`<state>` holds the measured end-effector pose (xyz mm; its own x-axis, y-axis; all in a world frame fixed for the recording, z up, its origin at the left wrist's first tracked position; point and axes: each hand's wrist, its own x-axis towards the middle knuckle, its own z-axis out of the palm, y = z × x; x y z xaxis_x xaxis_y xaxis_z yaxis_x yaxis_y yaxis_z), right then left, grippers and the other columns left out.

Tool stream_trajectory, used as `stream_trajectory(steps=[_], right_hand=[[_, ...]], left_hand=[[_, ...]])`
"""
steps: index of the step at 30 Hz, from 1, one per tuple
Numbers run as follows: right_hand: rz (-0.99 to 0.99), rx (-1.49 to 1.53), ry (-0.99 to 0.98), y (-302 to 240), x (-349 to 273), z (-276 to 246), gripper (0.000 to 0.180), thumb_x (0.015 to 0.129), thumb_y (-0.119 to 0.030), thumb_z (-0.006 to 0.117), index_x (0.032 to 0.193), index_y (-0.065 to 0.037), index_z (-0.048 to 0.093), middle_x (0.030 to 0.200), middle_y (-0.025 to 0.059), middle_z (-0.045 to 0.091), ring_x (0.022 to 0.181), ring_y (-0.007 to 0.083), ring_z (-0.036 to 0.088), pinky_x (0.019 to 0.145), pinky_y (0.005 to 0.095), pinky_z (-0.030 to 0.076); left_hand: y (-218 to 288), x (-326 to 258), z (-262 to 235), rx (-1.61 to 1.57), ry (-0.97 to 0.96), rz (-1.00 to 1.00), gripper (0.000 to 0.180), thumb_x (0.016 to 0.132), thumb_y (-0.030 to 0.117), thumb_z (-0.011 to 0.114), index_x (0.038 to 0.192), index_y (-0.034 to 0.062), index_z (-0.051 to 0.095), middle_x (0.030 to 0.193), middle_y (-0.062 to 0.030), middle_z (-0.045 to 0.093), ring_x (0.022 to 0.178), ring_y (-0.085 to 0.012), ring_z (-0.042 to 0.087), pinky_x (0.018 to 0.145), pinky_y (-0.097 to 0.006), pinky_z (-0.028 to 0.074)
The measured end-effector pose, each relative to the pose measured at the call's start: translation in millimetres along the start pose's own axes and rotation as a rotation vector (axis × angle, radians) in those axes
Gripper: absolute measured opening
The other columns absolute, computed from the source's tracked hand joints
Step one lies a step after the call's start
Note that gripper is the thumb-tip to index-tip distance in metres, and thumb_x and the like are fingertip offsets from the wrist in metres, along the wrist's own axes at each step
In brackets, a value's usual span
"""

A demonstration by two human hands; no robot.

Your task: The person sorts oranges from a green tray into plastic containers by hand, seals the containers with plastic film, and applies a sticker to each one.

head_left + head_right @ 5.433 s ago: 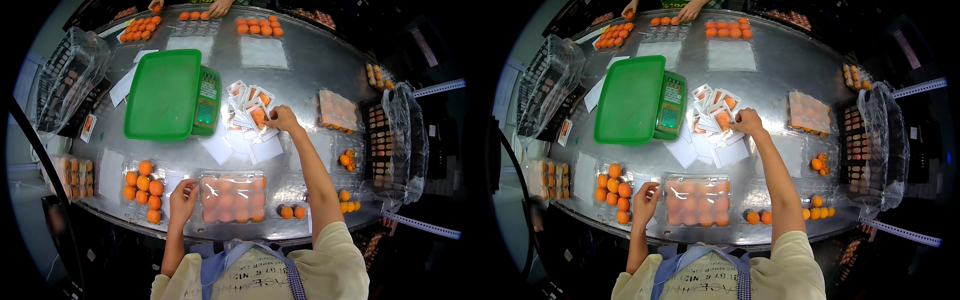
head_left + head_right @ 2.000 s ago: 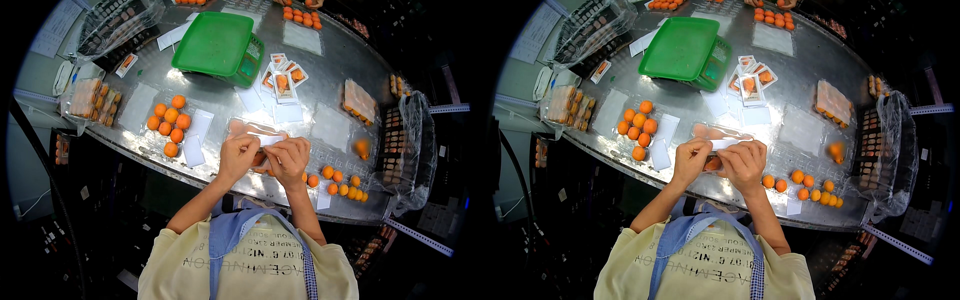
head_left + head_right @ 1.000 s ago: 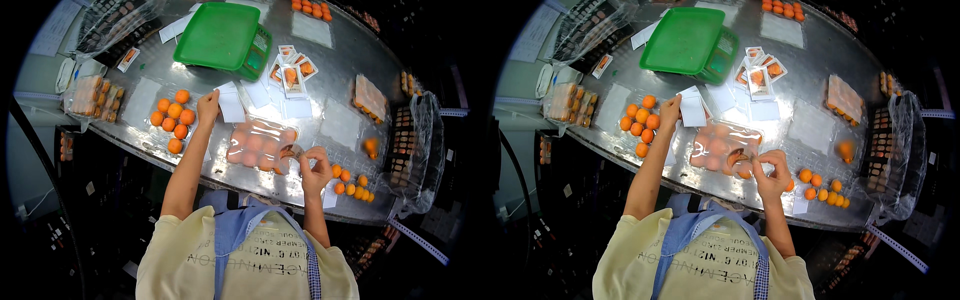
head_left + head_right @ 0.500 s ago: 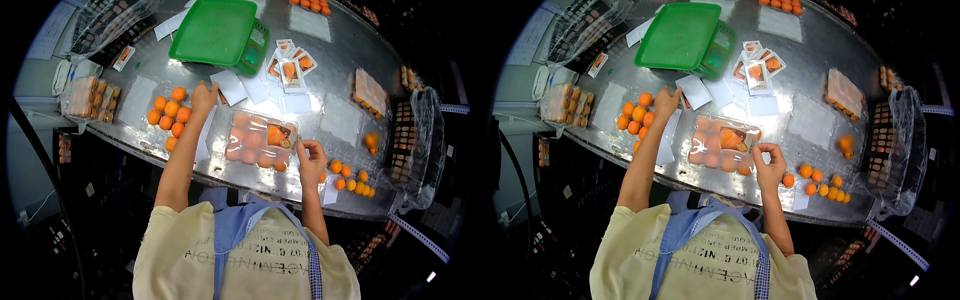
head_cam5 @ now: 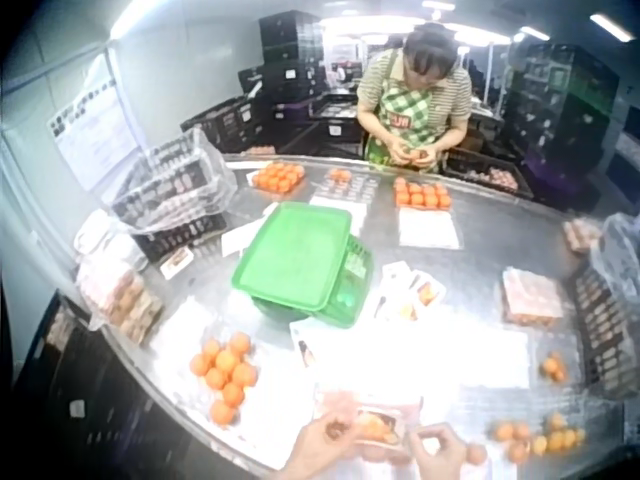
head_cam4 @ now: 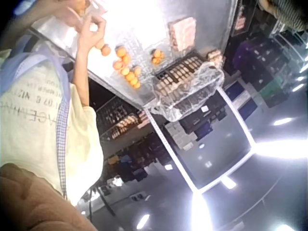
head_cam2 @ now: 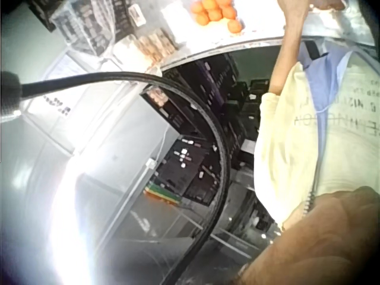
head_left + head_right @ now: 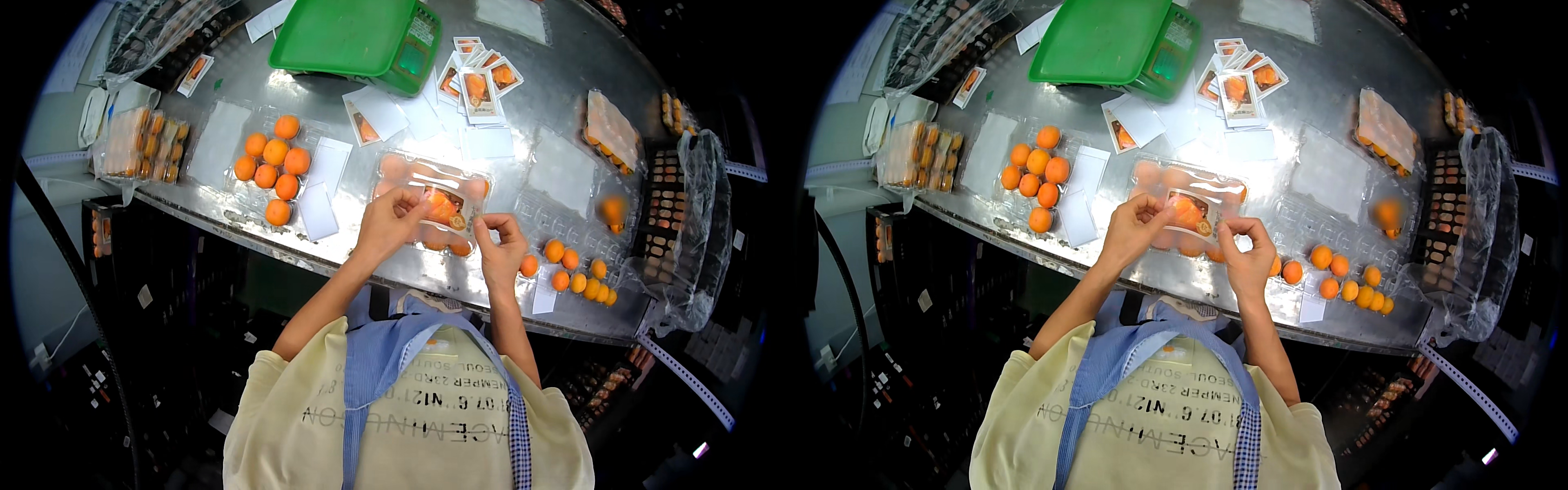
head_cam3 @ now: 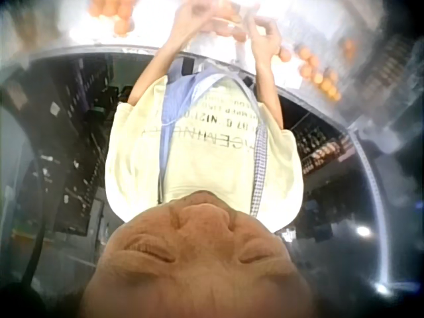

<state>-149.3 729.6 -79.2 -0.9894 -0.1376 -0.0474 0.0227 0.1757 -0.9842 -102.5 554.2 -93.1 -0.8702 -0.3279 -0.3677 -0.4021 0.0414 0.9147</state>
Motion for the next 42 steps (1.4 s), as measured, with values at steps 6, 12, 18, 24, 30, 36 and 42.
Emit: stream_trajectory(steps=[6, 12, 18, 24, 30, 36, 42], right_hand=[[0.185, 0.033, -0.073, 19, -19, -5, 0.01, 0.075, -0.007, 0.066, 0.076, 0.0, 0.06, 0.072, 0.0015, 0.058, 0.068, 0.0067, 0.05, 0.066, 0.021, 0.04], [0.049, -0.25, -0.084, 37, -29, -2, 0.008, 0.07, -0.008, 0.068, 0.073, -0.005, 0.062, 0.08, 0.005, 0.054, 0.081, 0.0167, 0.048, 0.073, 0.0273, 0.039], [-0.128, -0.447, 0.008, 39, 1, 8, 0.01, 0.068, -0.013, 0.069, 0.071, -0.006, 0.063, 0.101, 0.0098, 0.053, 0.101, 0.0269, 0.041, 0.088, 0.036, 0.033], [-0.214, -0.549, 0.036, 47, 17, 14, 0.009, 0.065, -0.012, 0.069, 0.069, -0.006, 0.063, 0.103, 0.0099, 0.053, 0.105, 0.0291, 0.04, 0.09, 0.0387, 0.033], [-0.182, -0.506, 0.049, 57, 18, 17, 0.009, 0.064, -0.011, 0.069, 0.067, -0.006, 0.063, 0.103, 0.0094, 0.054, 0.105, 0.029, 0.041, 0.09, 0.0381, 0.033], [-0.206, -0.539, 0.057, 56, 19, 20, 0.009, 0.063, -0.011, 0.069, 0.067, -0.006, 0.063, 0.102, 0.0091, 0.054, 0.105, 0.0289, 0.041, 0.09, 0.038, 0.033], [-0.216, -0.552, 0.063, 60, 20, 20, 0.009, 0.063, -0.012, 0.069, 0.067, -0.006, 0.063, 0.101, 0.0086, 0.054, 0.104, 0.0288, 0.041, 0.091, 0.0382, 0.032]], left_hand=[[-28, -21, -12, -0.11, -0.019, -0.091, 0.019, 0.078, 0.018, 0.064, 0.081, -0.001, 0.064, 0.069, -0.0037, 0.063, 0.061, -0.0069, 0.056, 0.056, -0.021, 0.044], [-40, -30, -19, 0.093, 0.043, -0.164, 0.019, 0.077, 0.02, 0.066, 0.075, 0.0014, 0.065, 0.067, 0.0005, 0.061, 0.059, -0.0048, 0.049, 0.055, -0.02, 0.039], [-22, -4, -12, 0.235, 0.129, -0.119, 0.02, 0.075, 0.021, 0.067, 0.073, 0.0009, 0.065, 0.061, -0.0002, 0.058, 0.055, -0.005, 0.047, 0.05, -0.021, 0.038], [-22, 14, -6, 0.42, 0.203, -0.051, 0.024, 0.072, 0.028, 0.067, 0.07, 0.0041, 0.064, 0.058, -0.003, 0.059, 0.053, -0.0123, 0.054, 0.051, -0.027, 0.041], [-23, 18, -5, 0.491, 0.216, -0.046, 0.023, 0.071, 0.028, 0.066, 0.068, 0.006, 0.063, 0.058, -0.0028, 0.058, 0.053, -0.0149, 0.054, 0.052, -0.029, 0.042], [-27, 21, -4, 0.502, 0.232, -0.046, 0.022, 0.072, 0.028, 0.066, 0.068, 0.0064, 0.063, 0.057, -0.0023, 0.057, 0.052, -0.0148, 0.054, 0.052, -0.029, 0.042], [-29, 22, -2, 0.522, 0.242, -0.035, 0.022, 0.072, 0.028, 0.066, 0.067, 0.0063, 0.062, 0.057, -0.0018, 0.057, 0.052, -0.0149, 0.054, 0.052, -0.028, 0.042]])
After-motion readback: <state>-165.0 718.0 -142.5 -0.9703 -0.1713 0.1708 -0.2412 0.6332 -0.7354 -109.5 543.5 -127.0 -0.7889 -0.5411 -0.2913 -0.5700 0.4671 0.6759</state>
